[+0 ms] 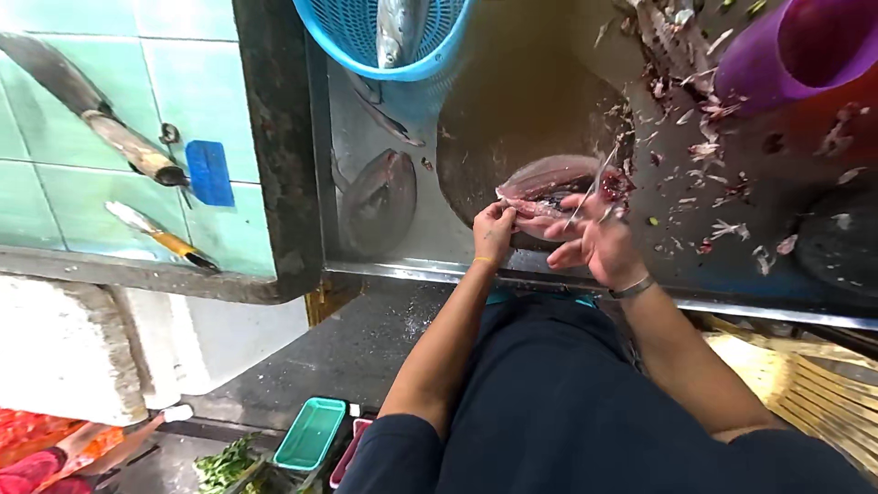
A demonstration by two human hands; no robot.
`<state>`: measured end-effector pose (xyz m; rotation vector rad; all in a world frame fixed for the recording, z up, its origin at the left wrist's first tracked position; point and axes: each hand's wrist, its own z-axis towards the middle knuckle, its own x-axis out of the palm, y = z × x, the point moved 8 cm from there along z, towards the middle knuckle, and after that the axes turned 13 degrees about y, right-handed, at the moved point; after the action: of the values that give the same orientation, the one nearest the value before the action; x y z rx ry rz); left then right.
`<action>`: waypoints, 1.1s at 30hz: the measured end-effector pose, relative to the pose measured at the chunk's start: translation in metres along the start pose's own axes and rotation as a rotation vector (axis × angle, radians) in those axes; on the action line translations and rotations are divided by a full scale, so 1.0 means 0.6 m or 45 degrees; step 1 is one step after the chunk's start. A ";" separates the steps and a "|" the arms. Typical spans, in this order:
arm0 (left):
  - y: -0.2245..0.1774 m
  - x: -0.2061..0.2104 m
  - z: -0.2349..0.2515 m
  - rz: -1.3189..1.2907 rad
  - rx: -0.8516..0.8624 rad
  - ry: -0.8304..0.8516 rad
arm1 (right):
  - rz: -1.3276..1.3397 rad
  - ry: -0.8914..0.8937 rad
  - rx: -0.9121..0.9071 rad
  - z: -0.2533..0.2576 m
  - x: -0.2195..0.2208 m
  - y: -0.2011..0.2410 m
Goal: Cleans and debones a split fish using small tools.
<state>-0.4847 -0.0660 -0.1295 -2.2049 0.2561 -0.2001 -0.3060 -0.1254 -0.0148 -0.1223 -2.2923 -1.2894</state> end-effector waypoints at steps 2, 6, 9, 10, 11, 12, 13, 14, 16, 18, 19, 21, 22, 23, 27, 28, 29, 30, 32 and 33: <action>-0.010 -0.003 0.011 -0.038 0.030 0.020 | 0.152 0.112 0.143 0.029 0.017 -0.049; -0.006 -0.001 0.002 0.071 0.052 0.033 | 0.518 -0.049 0.421 0.068 0.027 -0.123; -0.007 -0.001 0.000 0.134 0.035 0.029 | 0.279 -0.213 0.309 0.048 0.029 -0.117; -0.004 0.002 -0.004 0.133 0.025 0.035 | 0.157 -0.220 0.271 0.032 0.034 -0.123; -0.006 0.003 -0.003 0.136 0.026 0.032 | 0.028 -0.213 0.215 0.025 0.037 -0.124; -0.010 0.002 0.002 0.136 0.027 0.028 | -0.121 -0.214 0.132 0.023 0.039 -0.112; -0.008 0.000 0.001 0.123 0.016 0.021 | -0.283 -0.209 0.025 0.015 0.045 -0.089; -0.004 -0.003 -0.001 0.102 0.001 0.012 | -0.442 -0.190 -0.105 0.006 0.051 -0.055; 0.001 -0.004 -0.002 0.067 -0.013 0.007 | -0.526 -0.117 -0.311 -0.012 0.049 0.011; 0.001 -0.003 0.000 0.029 -0.011 0.017 | -0.065 -0.004 -0.238 -0.008 0.029 0.014; 0.003 -0.001 -0.005 0.015 -0.006 0.025 | 0.147 0.020 -0.073 -0.004 0.027 -0.010; -0.004 0.000 0.003 -0.015 0.035 0.043 | 0.378 0.111 0.201 0.023 0.032 -0.060; -0.006 -0.003 0.005 -0.023 0.044 0.046 | 0.462 0.154 0.331 0.036 0.040 -0.088; -0.001 -0.003 0.000 -0.018 0.028 0.042 | 0.501 0.099 0.425 0.036 0.045 -0.113; -0.007 -0.004 0.008 0.039 -0.011 0.011 | 0.385 -0.173 0.300 0.034 0.019 -0.102; -0.001 -0.003 0.002 0.044 -0.024 0.009 | 0.463 -0.116 0.371 0.030 0.027 -0.108; 0.002 0.000 -0.002 0.053 -0.022 0.008 | 0.529 -0.071 0.450 0.030 0.030 -0.118; 0.000 0.003 0.001 0.066 -0.012 0.010 | 0.550 -0.113 0.467 0.030 0.022 -0.121; -0.005 0.006 0.003 0.083 -0.008 -0.004 | 0.519 -0.201 0.366 0.021 0.008 -0.103; -0.008 0.004 0.006 0.080 -0.002 -0.016 | 0.523 -0.177 0.340 0.022 0.008 -0.095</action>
<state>-0.4808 -0.0611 -0.1274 -2.1957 0.3184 -0.1511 -0.3335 -0.1464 -0.0624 -0.5719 -2.3671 -0.7827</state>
